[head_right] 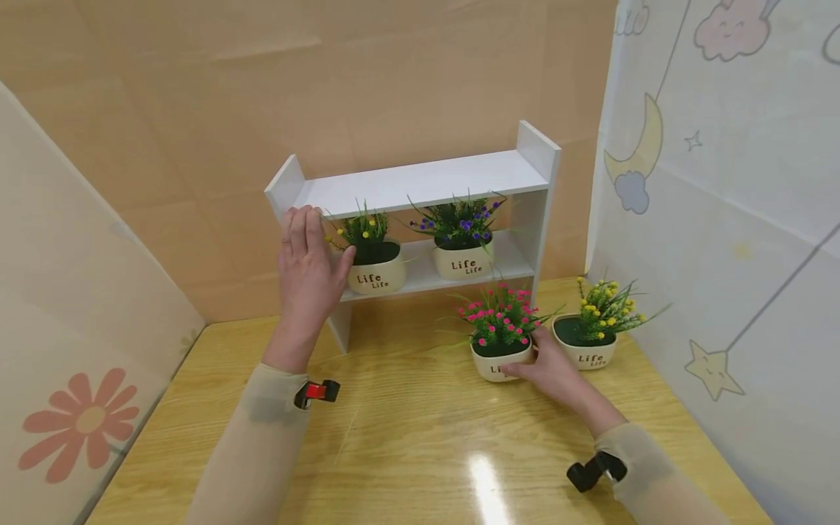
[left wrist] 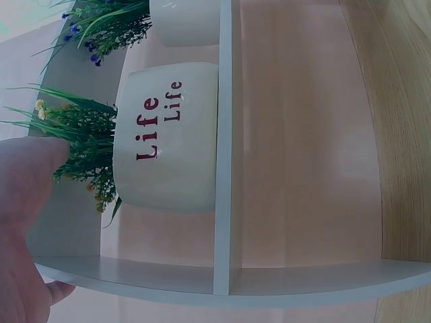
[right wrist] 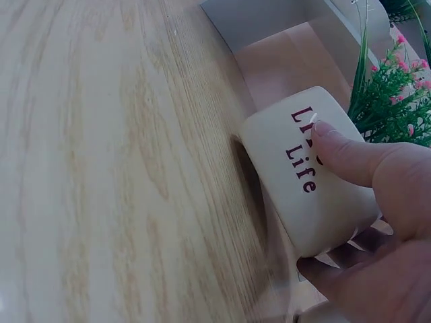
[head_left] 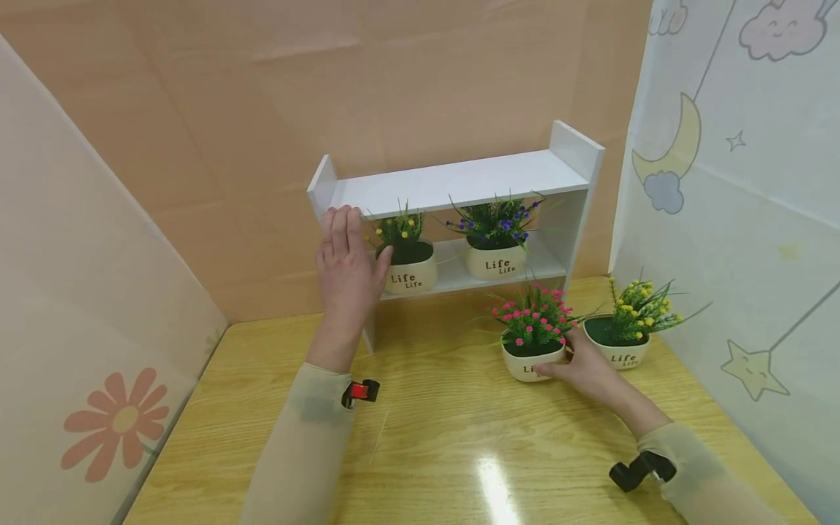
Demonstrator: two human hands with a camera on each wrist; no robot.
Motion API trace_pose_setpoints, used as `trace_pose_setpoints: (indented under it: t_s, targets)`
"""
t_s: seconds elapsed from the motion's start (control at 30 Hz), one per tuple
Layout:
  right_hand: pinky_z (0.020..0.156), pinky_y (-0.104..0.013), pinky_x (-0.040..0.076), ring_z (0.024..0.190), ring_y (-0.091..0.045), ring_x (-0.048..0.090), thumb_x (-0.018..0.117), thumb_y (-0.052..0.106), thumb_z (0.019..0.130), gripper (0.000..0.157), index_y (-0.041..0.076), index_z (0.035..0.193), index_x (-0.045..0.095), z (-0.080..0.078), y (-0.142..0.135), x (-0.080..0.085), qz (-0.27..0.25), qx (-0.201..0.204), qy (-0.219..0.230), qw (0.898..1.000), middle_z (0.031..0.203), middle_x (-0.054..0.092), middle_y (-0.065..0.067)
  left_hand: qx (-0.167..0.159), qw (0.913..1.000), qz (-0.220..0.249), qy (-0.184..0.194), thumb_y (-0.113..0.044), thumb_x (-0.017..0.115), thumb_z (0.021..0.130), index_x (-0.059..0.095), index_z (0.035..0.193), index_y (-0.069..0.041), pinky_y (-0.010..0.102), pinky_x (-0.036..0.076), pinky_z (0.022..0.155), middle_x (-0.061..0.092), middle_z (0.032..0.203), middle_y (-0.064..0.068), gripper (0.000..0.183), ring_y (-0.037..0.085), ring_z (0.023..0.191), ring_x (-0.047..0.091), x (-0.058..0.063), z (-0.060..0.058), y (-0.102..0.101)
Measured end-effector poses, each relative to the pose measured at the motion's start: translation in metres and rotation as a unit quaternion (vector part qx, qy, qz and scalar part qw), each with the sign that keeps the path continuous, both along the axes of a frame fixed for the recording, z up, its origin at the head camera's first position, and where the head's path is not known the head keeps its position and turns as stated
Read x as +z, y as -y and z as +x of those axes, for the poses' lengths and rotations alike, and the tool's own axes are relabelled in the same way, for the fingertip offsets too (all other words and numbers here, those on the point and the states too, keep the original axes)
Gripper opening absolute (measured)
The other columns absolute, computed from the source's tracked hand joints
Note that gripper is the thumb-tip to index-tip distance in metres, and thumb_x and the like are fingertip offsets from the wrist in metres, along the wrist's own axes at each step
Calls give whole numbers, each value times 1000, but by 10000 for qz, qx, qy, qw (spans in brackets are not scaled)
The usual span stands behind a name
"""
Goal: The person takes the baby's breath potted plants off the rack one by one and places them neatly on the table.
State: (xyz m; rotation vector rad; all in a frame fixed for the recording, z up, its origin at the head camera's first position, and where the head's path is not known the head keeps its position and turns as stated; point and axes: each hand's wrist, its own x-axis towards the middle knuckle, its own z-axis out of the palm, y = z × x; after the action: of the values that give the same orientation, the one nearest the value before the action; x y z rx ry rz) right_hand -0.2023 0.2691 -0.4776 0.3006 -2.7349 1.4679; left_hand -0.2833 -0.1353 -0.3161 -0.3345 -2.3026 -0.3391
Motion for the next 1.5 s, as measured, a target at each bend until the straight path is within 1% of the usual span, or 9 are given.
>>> trace_pose_setpoints:
  t_s: [0.13, 0.23, 0.37, 0.73, 0.87, 0.93, 1.03, 1.27, 1.5]
  targets:
    - [115, -67, 45, 148, -55, 45, 91, 29, 95, 97, -11, 163, 34, 1, -2, -2, 272, -81, 42, 9996, 161, 43, -37, -33, 10000, 49, 20, -41, 71, 109, 23, 164, -2, 65, 34, 122, 26, 170, 20, 82, 40, 165, 17, 0, -1, 0]
    - [101, -49, 53, 121, -41, 63, 91, 33, 95, 86, -9, 156, 48, 2, -3, -3, 618, -161, 2, 9980, 148, 60, -31, -38, 10000, 56, 26, -41, 71, 109, 24, 164, -2, 64, 33, 123, 26, 170, 20, 82, 40, 165, 17, -1, -1, 0]
    - [87, -35, 47, 100, -24, 57, 92, 32, 94, 73, 1, 152, 60, 1, -4, -4, 711, -121, -180, 9972, 137, 70, -17, -24, 10000, 45, 17, -41, 71, 109, 24, 164, -2, 63, 32, 124, 26, 170, 20, 82, 39, 165, 17, -1, -2, 1]
    - [111, -62, 48, 133, -44, 61, 89, 29, 97, 73, -2, 154, 56, 1, -6, -7, 629, -160, -252, 9976, 146, 64, -27, -2, 10000, 17, -66, -41, 71, 108, 25, 164, -2, 63, 36, 121, 27, 170, 20, 82, 39, 164, 18, -2, -2, 0]
    - [86, -44, 53, 98, -31, 65, 88, 30, 98, 60, -3, 142, 64, 1, -7, -7, 705, -255, -102, 9971, 114, 70, -21, -17, 10000, 22, -44, -41, 71, 109, 25, 164, -2, 64, 36, 121, 27, 170, 20, 82, 39, 164, 18, -2, -2, 0]
    - [71, -36, 45, 79, -23, 53, 87, 30, 98, 51, -2, 131, 67, 1, -7, -7, 718, -285, 19, 9970, 93, 62, -13, -18, 10000, 28, -34, -41, 71, 109, 25, 165, -2, 64, 36, 121, 27, 170, 20, 82, 40, 164, 18, -2, -2, 1]
    - [63, -34, 34, 69, -19, 40, 86, 31, 100, 45, -2, 124, 67, 1, -8, -6, 754, -307, 120, 9966, 81, 45, -6, -33, 10000, 51, -29, -41, 71, 109, 25, 165, -2, 65, 35, 121, 28, 170, 20, 82, 40, 165, 18, -2, -3, 1]
    - [65, -35, 34, 70, -19, 40, 85, 30, 101, 49, -5, 127, 64, 1, -8, -5, 878, -302, 85, 9956, 85, 45, -6, -64, 9999, 51, -73, -40, 71, 109, 25, 164, -1, 65, 36, 121, 28, 170, 20, 82, 40, 164, 19, -2, -3, 1]
    - [83, -46, 50, 97, -32, 60, 83, 37, 102, 75, -11, 150, 52, 3, -7, 1, 811, -376, 255, 9957, 121, 65, -27, -68, 10000, 49, -9, -41, 70, 109, 24, 165, -2, 64, 34, 123, 28, 171, 20, 83, 39, 165, 18, -1, -3, 1]
